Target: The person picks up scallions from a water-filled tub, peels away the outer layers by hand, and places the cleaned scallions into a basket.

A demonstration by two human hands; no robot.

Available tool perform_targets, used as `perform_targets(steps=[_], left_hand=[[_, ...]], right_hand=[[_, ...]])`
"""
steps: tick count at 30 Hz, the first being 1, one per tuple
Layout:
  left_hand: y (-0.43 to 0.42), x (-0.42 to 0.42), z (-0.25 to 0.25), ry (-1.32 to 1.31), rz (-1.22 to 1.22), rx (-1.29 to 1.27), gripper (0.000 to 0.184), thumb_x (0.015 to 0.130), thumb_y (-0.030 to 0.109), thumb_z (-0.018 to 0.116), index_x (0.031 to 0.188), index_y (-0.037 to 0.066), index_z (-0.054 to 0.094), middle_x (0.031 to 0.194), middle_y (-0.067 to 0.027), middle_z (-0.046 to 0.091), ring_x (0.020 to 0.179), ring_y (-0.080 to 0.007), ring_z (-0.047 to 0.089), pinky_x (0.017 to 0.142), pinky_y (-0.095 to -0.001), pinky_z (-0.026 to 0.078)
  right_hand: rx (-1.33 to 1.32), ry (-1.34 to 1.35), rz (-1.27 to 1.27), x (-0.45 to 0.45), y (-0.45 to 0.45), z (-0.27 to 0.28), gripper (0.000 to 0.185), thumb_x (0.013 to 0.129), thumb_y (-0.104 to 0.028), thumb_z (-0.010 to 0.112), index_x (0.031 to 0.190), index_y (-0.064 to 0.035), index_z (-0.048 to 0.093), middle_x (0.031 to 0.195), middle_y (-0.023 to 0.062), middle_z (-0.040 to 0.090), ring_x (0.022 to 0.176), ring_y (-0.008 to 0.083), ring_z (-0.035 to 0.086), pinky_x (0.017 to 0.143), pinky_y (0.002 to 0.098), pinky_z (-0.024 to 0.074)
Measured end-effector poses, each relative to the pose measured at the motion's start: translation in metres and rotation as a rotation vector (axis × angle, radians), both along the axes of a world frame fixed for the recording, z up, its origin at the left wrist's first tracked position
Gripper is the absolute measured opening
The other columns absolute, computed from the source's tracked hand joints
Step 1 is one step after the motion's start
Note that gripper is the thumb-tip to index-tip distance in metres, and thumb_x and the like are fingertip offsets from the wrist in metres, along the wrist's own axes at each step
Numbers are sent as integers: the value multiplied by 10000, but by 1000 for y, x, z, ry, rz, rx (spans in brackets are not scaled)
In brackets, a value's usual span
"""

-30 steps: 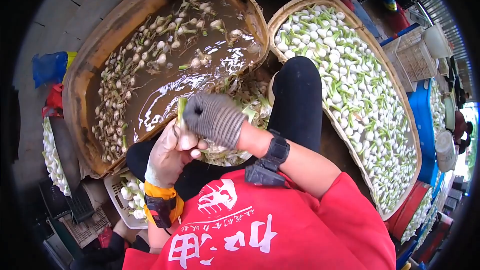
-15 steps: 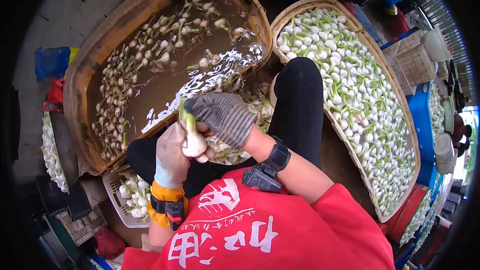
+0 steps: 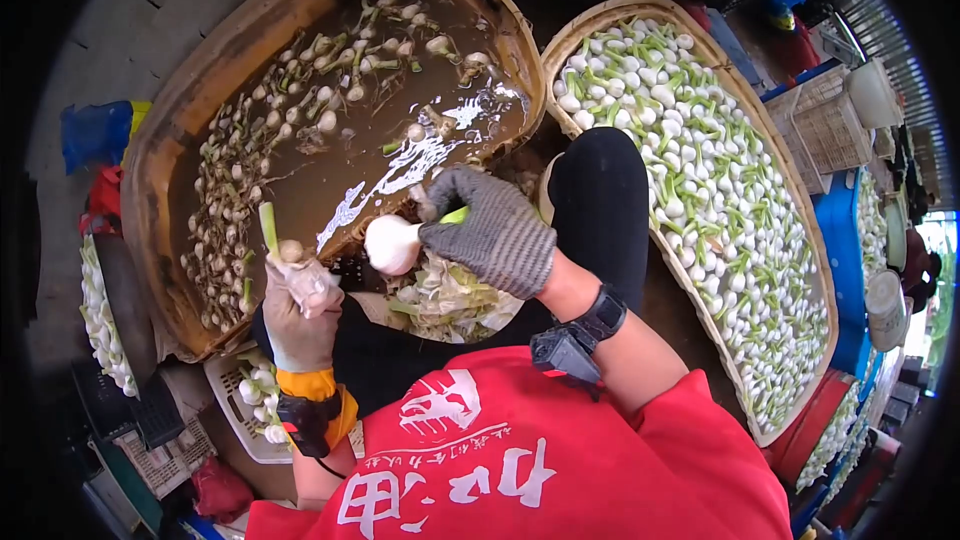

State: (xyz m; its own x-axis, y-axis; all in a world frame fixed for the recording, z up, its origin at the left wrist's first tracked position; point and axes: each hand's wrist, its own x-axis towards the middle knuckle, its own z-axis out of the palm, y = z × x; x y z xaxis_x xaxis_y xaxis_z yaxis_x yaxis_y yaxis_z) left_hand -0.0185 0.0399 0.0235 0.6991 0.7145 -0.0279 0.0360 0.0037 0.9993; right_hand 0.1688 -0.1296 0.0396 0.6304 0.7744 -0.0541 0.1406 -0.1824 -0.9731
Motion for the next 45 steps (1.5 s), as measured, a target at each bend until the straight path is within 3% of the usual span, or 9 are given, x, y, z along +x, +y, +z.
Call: perform_targets(steps=[4,8,11,20,24,27,30,41,45], left_hand=[[20,1,-13,-219,-316,-529,195,992,160,515,1126,20,528,880,-60,638,743,-89,600,621,-223,486],[29,-7,-71,528,-614,618,420,914,202,666,1269,6,556,1065,-72,657,878,-147,624,763,-267,504],[36,24,-48,431,-503,34,434,958,287,623,1281,4,557,1011,-14,602,848,-80,544,753,-231,466],[92,198,-118,676,-464,-233,624,932,254,585,1445,10,328,1217,-159,573,580,-162,645,552,-287,536],[121,256,-229,1043,-519,737,806,809,259,717,1478,94,298,1052,-194,679,815,-275,711,763,-403,562],[127,261,-262,1187,-1003,441,501,891,227,631,1325,34,472,919,-118,681,738,-169,687,620,-307,535],[127,242,-234,1034,-883,-270,358,945,177,553,1277,47,525,891,-68,670,699,-111,644,583,-252,495],[49,90,-42,389,-579,72,390,994,260,564,1311,35,533,1122,-41,618,917,-140,631,709,-244,514],[13,64,-19,0,-258,-739,512,1009,433,481,1361,62,467,1208,-65,608,1011,-192,635,757,-297,528]], right_hand=[[16,-261,-235,32,-18,-12,204,757,-80,733,889,-41,582,891,50,605,839,143,594,791,290,485],[-129,-899,-781,81,-41,-7,191,758,2,717,897,-41,594,866,47,611,805,162,593,768,294,489],[-32,-620,-911,86,-35,-4,189,786,49,694,912,-38,583,851,42,603,748,113,550,733,257,478],[-105,-203,-22,39,28,-54,169,877,-182,656,1009,-79,680,874,133,650,782,291,649,709,375,524],[-171,-374,196,22,24,-80,274,968,-325,528,979,-117,707,836,124,662,781,329,647,708,428,515],[-311,-407,234,25,20,-77,248,962,-272,505,991,-128,704,890,122,658,835,323,637,713,430,512],[-323,-596,265,29,12,-92,216,906,-225,569,1059,-128,687,940,113,654,908,306,626,758,414,514],[32,-165,-5,27,54,-66,705,725,-437,796,1265,-40,575,1089,167,651,1016,330,630,897,405,491],[43,-149,20,-1,57,-49,667,715,-388,782,1263,-62,586,1104,155,656,1013,332,630,894,408,490]])
